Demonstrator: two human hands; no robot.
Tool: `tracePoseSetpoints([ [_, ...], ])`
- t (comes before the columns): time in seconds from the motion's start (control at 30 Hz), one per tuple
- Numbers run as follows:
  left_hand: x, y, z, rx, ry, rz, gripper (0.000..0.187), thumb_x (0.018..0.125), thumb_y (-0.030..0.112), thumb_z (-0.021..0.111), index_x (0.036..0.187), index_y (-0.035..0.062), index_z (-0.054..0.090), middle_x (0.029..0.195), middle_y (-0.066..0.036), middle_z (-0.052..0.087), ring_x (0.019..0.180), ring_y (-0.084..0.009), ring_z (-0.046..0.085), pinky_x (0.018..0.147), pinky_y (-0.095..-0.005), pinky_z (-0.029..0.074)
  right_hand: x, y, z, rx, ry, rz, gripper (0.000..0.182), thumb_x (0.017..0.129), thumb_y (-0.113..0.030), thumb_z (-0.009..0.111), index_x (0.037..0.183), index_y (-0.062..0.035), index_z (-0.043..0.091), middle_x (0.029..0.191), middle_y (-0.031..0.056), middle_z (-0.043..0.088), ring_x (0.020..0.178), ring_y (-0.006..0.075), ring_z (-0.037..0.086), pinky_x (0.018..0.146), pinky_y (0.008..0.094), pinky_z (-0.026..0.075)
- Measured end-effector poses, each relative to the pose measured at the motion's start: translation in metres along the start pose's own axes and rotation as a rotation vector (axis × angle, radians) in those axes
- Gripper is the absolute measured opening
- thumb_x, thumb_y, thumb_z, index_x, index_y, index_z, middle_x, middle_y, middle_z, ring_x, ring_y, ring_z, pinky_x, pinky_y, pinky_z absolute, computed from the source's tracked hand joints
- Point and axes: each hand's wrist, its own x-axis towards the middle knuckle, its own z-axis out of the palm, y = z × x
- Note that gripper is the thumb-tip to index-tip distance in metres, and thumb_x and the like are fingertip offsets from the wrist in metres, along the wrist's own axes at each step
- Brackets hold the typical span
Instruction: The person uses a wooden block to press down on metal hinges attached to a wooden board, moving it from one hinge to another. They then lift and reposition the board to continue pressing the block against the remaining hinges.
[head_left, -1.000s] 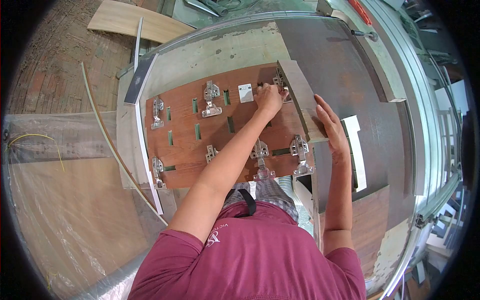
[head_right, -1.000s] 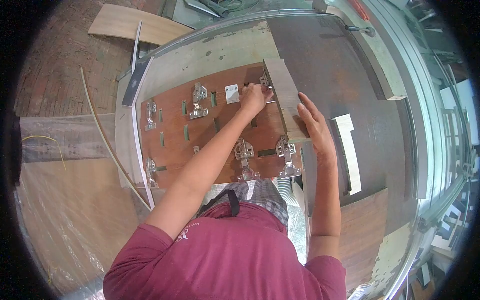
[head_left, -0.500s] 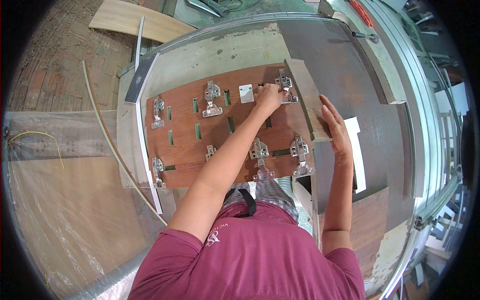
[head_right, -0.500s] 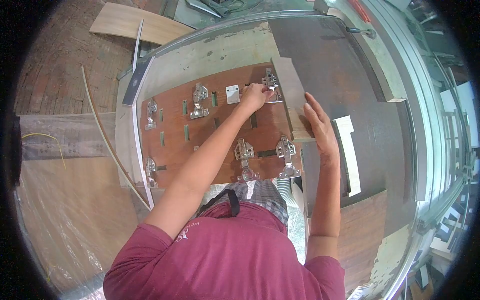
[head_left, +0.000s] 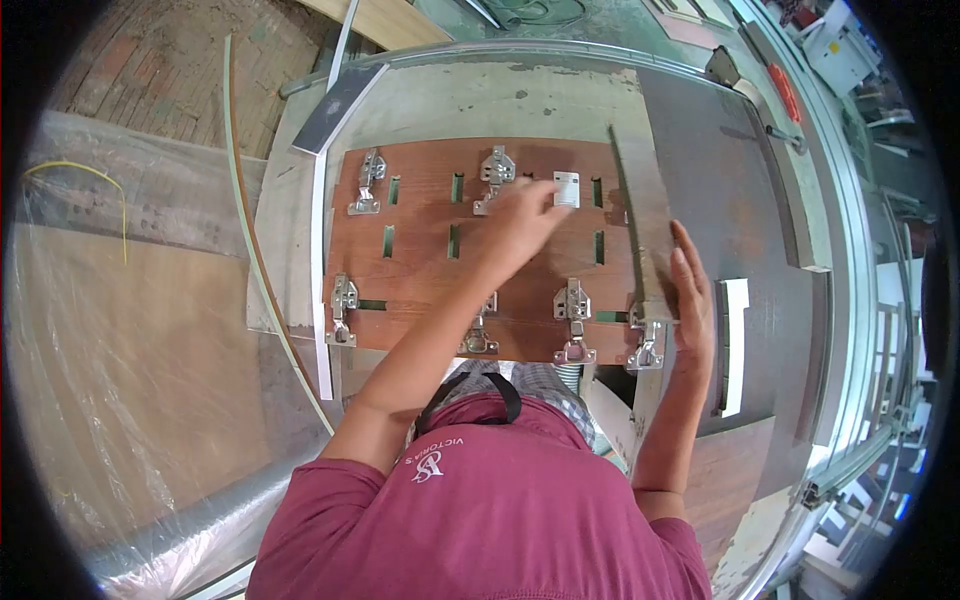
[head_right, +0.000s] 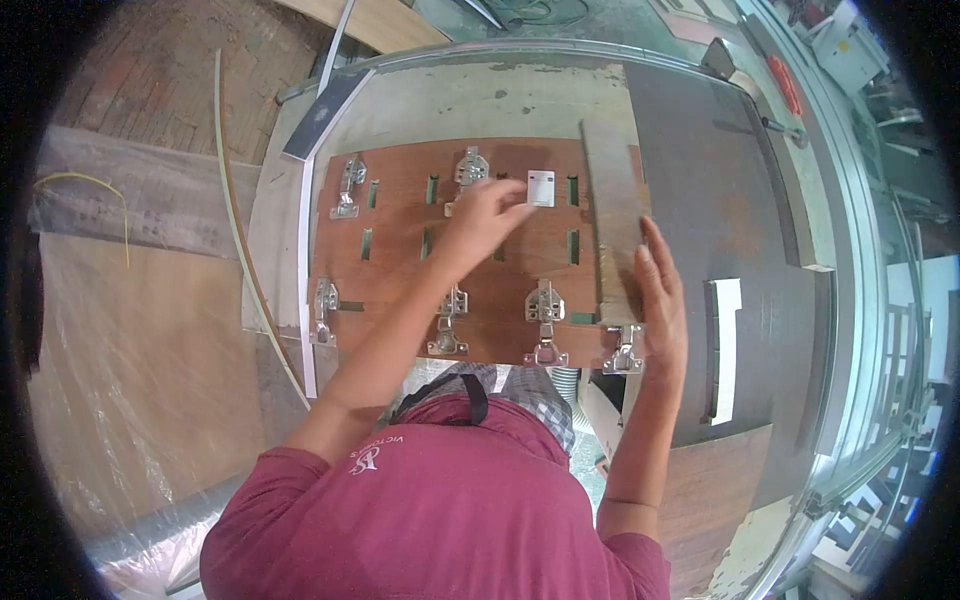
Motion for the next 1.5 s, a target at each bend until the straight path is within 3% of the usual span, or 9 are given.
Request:
tracePoseSetpoints([
  [0.23,-0.001,-0.102,-0.034,0.033,0.106,-0.242,0.045,0.081,0.031,0.074,0.114,0.0020,0.064,0.100,-0.021,0.066,0.092,-0.0321,0.065,0.078,-0.0404,0.052,-0.008,-0.001,0.088,0.062,-0.211,0.007,0.064,0.093,-0.043,0.057,0.143,-0.0043,0.043,0.147,0.0151,0.041,0.137,0.0242,0.037,0.112,0.0337,0.028],
  [0.37,0.008,-0.100,-0.021,0.092,0.009,-0.330,0.053,0.082,0.043,0.070,0.116,0.0032,0.062,0.113,-0.022,0.062,0.106,-0.0405,0.058,0.087,-0.0493,0.049,0.002,0.008,0.115,0.073,-0.227,0.047,0.056,0.093,-0.037,0.059,0.140,-0.0084,0.049,0.144,0.0095,0.045,0.130,0.0185,0.044,0.105,0.0295,0.037],
  [0.63,-0.009,-0.122,-0.072,-0.007,0.069,-0.262,0.053,0.080,0.043,0.071,0.116,0.0044,0.062,0.113,-0.023,0.060,0.109,-0.0390,0.056,0.095,-0.0458,0.045,-0.002,-0.002,0.141,0.038,-0.200,0.057,0.055,0.095,-0.034,0.059,0.141,-0.0077,0.046,0.145,0.0063,0.044,0.128,0.0127,0.046,0.105,0.0285,0.039],
  [0.7,-0.013,-0.154,-0.096,0.067,0.324,-0.254,0.055,0.080,0.040,0.071,0.121,0.0049,0.059,0.115,-0.022,0.059,0.111,-0.0373,0.055,0.096,-0.0481,0.043,-0.005,-0.013,0.151,0.029,-0.216,0.030,0.064,0.095,-0.039,0.057,0.145,-0.0039,0.038,0.148,0.0121,0.039,0.135,0.0212,0.038,0.106,0.0320,0.037],
  [0.77,-0.018,-0.179,-0.123,0.169,0.411,-0.419,0.049,0.080,0.034,0.071,0.117,0.0061,0.057,0.117,-0.020,0.054,0.116,-0.0401,0.047,0.089,-0.0583,0.042,-0.007,-0.019,0.170,0.012,-0.237,0.011,0.063,0.096,-0.039,0.056,0.146,-0.0047,0.038,0.148,0.0119,0.039,0.136,0.0216,0.038,0.108,0.0334,0.034],
  [0.9,-0.020,-0.220,-0.119,0.268,0.522,-0.579,0.050,0.079,0.034,0.071,0.119,0.0071,0.056,0.118,-0.020,0.052,0.116,-0.0410,0.046,0.089,-0.0587,0.040,0.005,-0.013,0.212,-0.106,-0.377,-0.054,0.063,0.096,-0.042,0.052,0.146,-0.0049,0.038,0.149,0.0136,0.039,0.138,0.0247,0.034,0.112,0.0363,0.027],
  [1.27,-0.009,-0.249,-0.092,0.381,0.562,-0.534,0.036,0.080,0.040,0.066,0.110,0.0198,0.067,0.103,-0.010,0.060,0.104,-0.0311,0.051,0.090,-0.0536,0.034,0.011,-0.003,0.290,-0.136,-0.578,0.003,0.065,0.094,-0.040,0.056,0.144,-0.0014,0.040,0.149,0.0158,0.036,0.136,0.0245,0.035,0.109,0.0346,0.034],
  [1.37,-0.012,-0.240,-0.099,0.321,0.490,-0.568,0.038,0.080,0.041,0.066,0.109,0.0172,0.067,0.104,-0.011,0.060,0.106,-0.0320,0.051,0.092,-0.0557,0.033,0.006,-0.004,0.295,-0.091,-0.579,0.029,0.071,0.093,-0.046,0.055,0.146,-0.0023,0.036,0.146,0.0196,0.040,0.137,0.0316,0.037,0.111,0.0387,0.030],
  [1.5,-0.016,-0.226,-0.123,0.245,0.383,-0.605,0.043,0.081,0.040,0.067,0.116,0.0148,0.063,0.106,-0.014,0.059,0.112,-0.0358,0.049,0.095,-0.0572,0.034,0.007,0.002,0.293,-0.117,-0.577,-0.017,0.069,0.094,-0.043,0.054,0.146,-0.0023,0.035,0.145,0.0185,0.041,0.136,0.0269,0.038,0.111,0.0350,0.028],
])
